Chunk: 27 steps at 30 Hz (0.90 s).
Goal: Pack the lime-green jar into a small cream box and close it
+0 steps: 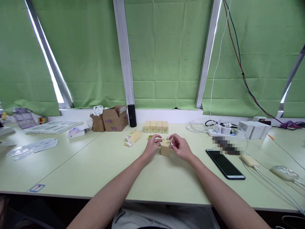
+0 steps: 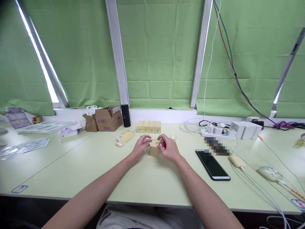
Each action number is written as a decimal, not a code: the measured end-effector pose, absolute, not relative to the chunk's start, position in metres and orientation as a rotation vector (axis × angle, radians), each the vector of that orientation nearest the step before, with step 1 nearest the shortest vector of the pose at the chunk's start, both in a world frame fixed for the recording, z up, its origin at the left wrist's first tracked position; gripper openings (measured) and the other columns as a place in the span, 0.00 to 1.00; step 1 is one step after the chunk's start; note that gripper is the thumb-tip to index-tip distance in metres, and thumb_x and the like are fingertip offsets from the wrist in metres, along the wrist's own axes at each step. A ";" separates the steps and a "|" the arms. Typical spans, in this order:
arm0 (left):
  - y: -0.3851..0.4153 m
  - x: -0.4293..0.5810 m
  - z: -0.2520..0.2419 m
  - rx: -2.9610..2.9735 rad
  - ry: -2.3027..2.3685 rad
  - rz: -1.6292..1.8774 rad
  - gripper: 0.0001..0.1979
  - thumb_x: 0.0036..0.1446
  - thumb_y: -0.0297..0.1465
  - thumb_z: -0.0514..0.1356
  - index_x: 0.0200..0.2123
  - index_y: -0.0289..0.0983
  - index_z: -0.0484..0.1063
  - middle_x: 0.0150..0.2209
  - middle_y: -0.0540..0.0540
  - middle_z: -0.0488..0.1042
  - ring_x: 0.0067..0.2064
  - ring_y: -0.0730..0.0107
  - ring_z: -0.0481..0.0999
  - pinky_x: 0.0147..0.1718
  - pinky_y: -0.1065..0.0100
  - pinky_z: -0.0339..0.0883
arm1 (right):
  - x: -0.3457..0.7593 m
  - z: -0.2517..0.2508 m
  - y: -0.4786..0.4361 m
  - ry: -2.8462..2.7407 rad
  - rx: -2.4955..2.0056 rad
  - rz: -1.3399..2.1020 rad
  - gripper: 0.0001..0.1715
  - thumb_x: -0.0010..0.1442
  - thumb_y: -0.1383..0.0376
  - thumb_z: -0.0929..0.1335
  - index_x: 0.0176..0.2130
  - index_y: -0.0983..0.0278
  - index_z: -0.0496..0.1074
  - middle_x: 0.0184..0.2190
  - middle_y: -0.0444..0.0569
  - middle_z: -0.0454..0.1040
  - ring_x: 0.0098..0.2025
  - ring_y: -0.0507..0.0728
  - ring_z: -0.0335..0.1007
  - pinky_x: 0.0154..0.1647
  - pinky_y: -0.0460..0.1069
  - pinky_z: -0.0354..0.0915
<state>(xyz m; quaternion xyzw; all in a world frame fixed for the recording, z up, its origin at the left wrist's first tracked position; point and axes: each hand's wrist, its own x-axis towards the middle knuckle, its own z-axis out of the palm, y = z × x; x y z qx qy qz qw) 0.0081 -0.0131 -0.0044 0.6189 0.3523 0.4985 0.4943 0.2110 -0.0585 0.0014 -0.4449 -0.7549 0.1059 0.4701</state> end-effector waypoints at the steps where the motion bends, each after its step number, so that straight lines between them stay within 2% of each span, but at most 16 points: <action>1: -0.013 0.008 -0.004 1.508 0.856 1.204 0.16 0.50 0.23 0.60 0.44 0.40 0.70 0.40 0.43 0.80 0.49 0.60 0.79 0.46 0.62 0.67 | 0.210 0.002 -0.060 -1.874 -1.092 0.256 0.17 0.54 0.67 0.68 0.45 0.58 0.68 0.24 0.37 0.64 0.25 0.53 0.61 0.29 0.47 0.55; 5: -0.014 0.008 -0.005 1.580 0.926 1.222 0.18 0.49 0.22 0.59 0.44 0.40 0.70 0.39 0.43 0.80 0.50 0.58 0.78 0.48 0.60 0.65 | 0.210 0.004 -0.062 -1.909 -1.142 0.217 0.20 0.51 0.69 0.68 0.46 0.58 0.68 0.24 0.36 0.64 0.26 0.53 0.61 0.29 0.47 0.54; 10: -0.011 0.006 -0.008 1.680 1.016 1.291 0.18 0.47 0.21 0.59 0.43 0.39 0.71 0.35 0.45 0.80 0.46 0.58 0.79 0.49 0.59 0.65 | 0.213 -0.002 -0.055 -1.873 -1.213 0.189 0.20 0.52 0.71 0.66 0.46 0.57 0.67 0.25 0.37 0.67 0.26 0.53 0.64 0.29 0.47 0.54; 15: -0.011 0.005 -0.006 1.698 1.058 1.321 0.15 0.47 0.23 0.59 0.41 0.39 0.71 0.32 0.47 0.80 0.39 0.60 0.79 0.45 0.61 0.66 | 0.215 -0.009 -0.048 -1.808 -1.285 0.186 0.18 0.56 0.70 0.65 0.46 0.57 0.68 0.27 0.39 0.73 0.28 0.54 0.69 0.29 0.47 0.55; 21: -0.015 0.005 -0.003 1.731 1.080 1.325 0.13 0.49 0.25 0.59 0.41 0.39 0.70 0.28 0.50 0.79 0.37 0.62 0.79 0.43 0.64 0.67 | 0.210 -0.013 -0.045 -1.723 -1.331 0.314 0.18 0.60 0.68 0.64 0.50 0.56 0.66 0.33 0.40 0.77 0.27 0.53 0.70 0.30 0.47 0.58; 27: -0.015 0.002 -0.002 1.751 1.230 1.325 0.12 0.50 0.23 0.56 0.39 0.39 0.70 0.26 0.50 0.80 0.32 0.66 0.77 0.36 0.68 0.64 | 0.215 -0.015 -0.041 -1.620 -1.400 0.446 0.21 0.58 0.73 0.63 0.49 0.55 0.66 0.32 0.40 0.79 0.30 0.53 0.73 0.33 0.47 0.61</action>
